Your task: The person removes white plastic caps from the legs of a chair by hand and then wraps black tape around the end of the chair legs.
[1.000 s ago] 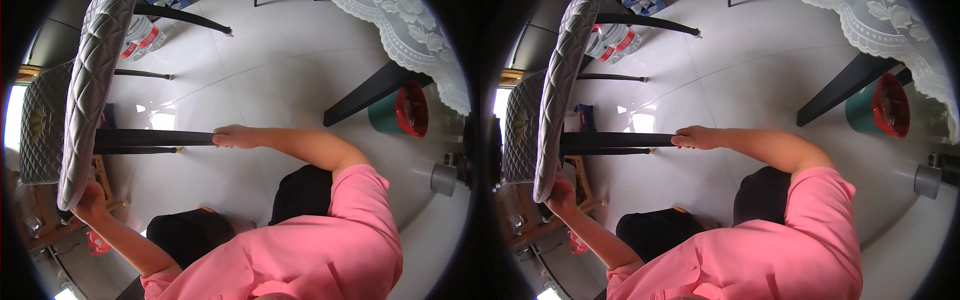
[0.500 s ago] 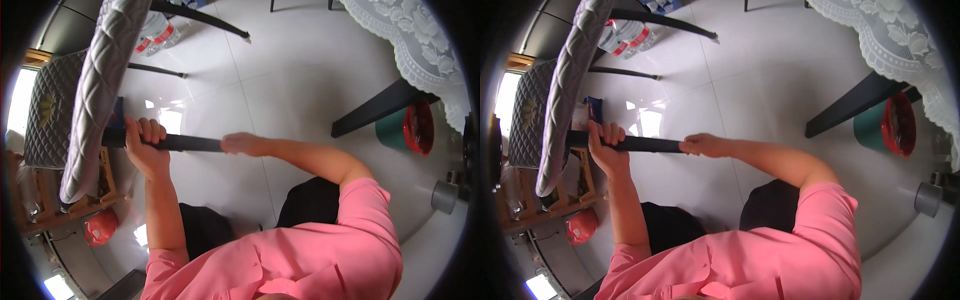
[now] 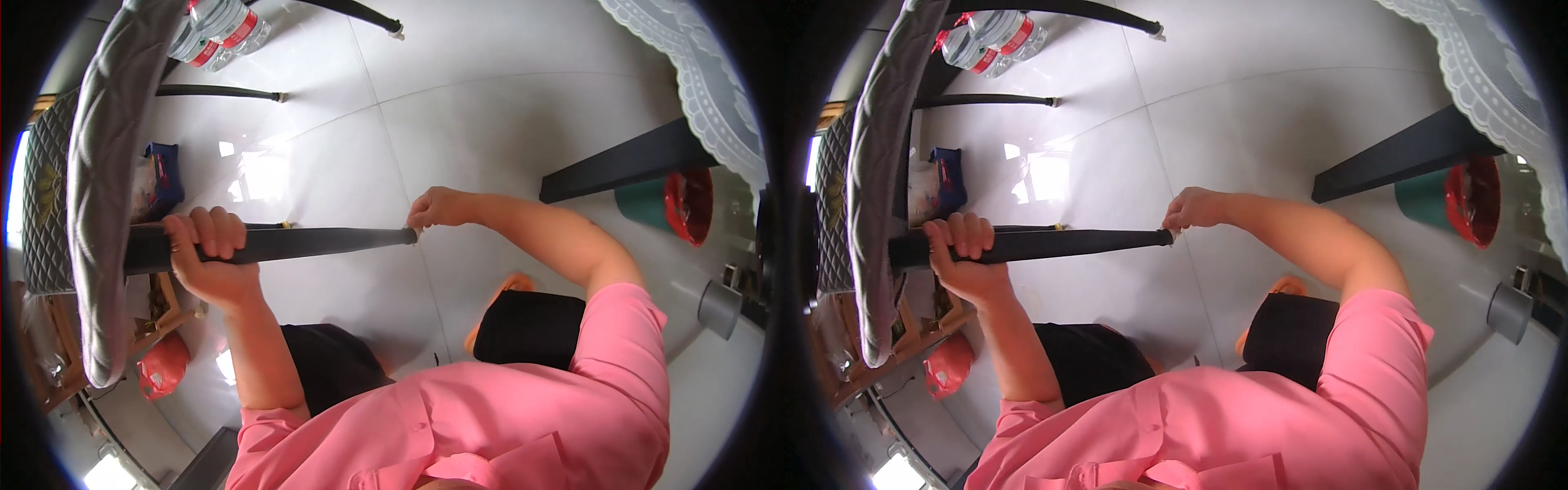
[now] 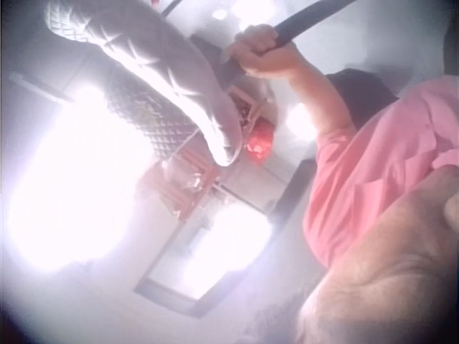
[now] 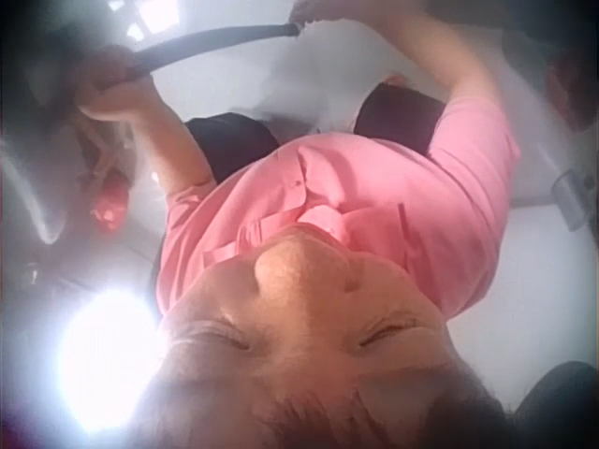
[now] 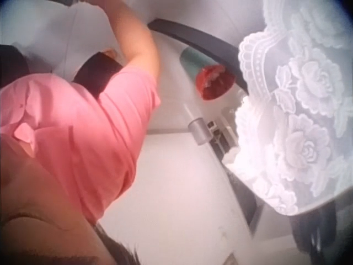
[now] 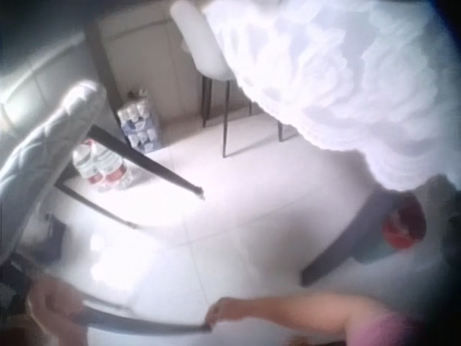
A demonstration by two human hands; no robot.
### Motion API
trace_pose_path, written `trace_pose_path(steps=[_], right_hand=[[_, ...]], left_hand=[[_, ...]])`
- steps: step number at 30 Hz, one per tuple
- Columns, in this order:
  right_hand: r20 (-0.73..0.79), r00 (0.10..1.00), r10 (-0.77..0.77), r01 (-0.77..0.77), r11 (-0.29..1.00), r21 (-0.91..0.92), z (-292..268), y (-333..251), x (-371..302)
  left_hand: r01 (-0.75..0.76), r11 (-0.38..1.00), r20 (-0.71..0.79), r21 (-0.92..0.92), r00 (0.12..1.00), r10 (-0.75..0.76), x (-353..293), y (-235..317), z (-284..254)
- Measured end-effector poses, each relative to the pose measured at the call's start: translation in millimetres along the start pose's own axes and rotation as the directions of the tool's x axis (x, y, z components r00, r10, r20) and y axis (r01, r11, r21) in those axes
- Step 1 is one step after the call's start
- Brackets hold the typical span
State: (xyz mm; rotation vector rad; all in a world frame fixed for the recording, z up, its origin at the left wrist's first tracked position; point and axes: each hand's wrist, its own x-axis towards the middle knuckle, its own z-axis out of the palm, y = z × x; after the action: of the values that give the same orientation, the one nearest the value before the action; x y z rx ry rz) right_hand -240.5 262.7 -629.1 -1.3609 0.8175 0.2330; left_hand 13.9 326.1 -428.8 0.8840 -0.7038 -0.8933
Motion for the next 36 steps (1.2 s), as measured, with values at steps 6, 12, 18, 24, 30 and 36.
trace_pose_path(steps=[6, 12, 18, 24, 30, 36], right_hand=[[0.016, 0.997, -0.071, 0.07, 0.994, 0.082, 4.9, -17.1, 6.7], [0.032, 0.999, -0.037, 0.032, 0.989, 0.142, 17.7, -7.9, 21.5], [-0.07, 0.993, 0.096, -0.063, 0.925, 0.374, 42.3, 5.3, 29.0], [-0.1, 0.983, 0.154, -0.075, 0.834, 0.547, 47.4, 28.3, 41.3], [-0.176, 0.984, 0.0, 0.064, 0.932, 0.356, 30.6, 6.8, 7.3], [-0.148, 0.853, -0.5, 0.432, 0.836, -0.337, 30.2, -20.6, -14.4]], left_hand=[[-0.025, 1.0, 0.066, -0.017, 0.997, 0.026, 16.4, 17.0, -23.2], [-0.026, 0.999, 0.062, -0.045, 0.998, 0.029, 21.2, 19.4, -30.4], [-0.006, 1.0, 0.091, -0.027, 0.996, 0.008, 19.2, 21.0, -33.2], [0.0, 0.999, 0.056, -0.032, 0.998, 0.002, 16.6, 16.0, -22.0], [-0.016, 0.999, 0.002, 0.036, 1.0, 0.016, 12.8, 16.1, -16.8], [-0.027, 1.0, 0.015, 0.0, 1.0, 0.027, 19.6, 22.7, -25.2]])
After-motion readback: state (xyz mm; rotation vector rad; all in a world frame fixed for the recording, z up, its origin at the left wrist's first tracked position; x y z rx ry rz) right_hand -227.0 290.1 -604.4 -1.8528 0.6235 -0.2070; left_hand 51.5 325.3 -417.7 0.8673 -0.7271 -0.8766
